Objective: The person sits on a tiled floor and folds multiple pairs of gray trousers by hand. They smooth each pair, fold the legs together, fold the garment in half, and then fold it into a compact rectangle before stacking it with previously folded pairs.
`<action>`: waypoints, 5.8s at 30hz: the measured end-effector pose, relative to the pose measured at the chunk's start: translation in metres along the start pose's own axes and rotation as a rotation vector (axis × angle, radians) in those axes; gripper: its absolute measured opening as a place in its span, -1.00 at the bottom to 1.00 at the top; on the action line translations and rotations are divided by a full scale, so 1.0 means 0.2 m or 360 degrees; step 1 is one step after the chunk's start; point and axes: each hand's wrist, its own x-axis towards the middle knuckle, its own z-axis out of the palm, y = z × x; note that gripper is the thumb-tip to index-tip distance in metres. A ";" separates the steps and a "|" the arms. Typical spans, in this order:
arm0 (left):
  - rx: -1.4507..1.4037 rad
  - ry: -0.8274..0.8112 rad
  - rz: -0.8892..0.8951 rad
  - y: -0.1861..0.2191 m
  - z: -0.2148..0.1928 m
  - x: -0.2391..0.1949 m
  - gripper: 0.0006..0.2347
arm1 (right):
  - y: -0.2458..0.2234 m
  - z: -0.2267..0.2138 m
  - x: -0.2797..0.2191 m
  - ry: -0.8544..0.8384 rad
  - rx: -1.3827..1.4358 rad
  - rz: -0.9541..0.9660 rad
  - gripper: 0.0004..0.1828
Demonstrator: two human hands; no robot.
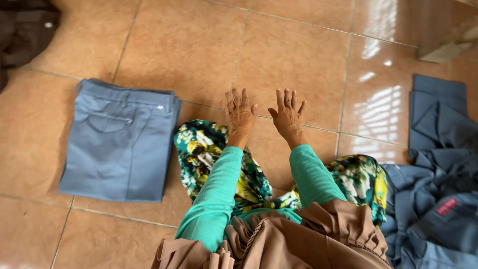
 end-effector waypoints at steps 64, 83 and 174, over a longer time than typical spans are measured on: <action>-0.1645 -0.0905 0.0884 2.18 0.43 -0.53 -0.55 | 1.57 -0.53 -1.62 0.1626 0.0949 0.0945 -0.60; -0.0904 -0.0667 0.1206 2.20 0.54 -0.39 -0.74 | 2.81 -0.19 -1.15 0.1230 0.0751 0.1589 -0.11; -0.0194 -0.0676 0.1581 0.85 0.11 0.11 -0.81 | 1.25 -0.44 -0.34 -0.0095 0.0110 -0.0326 -0.74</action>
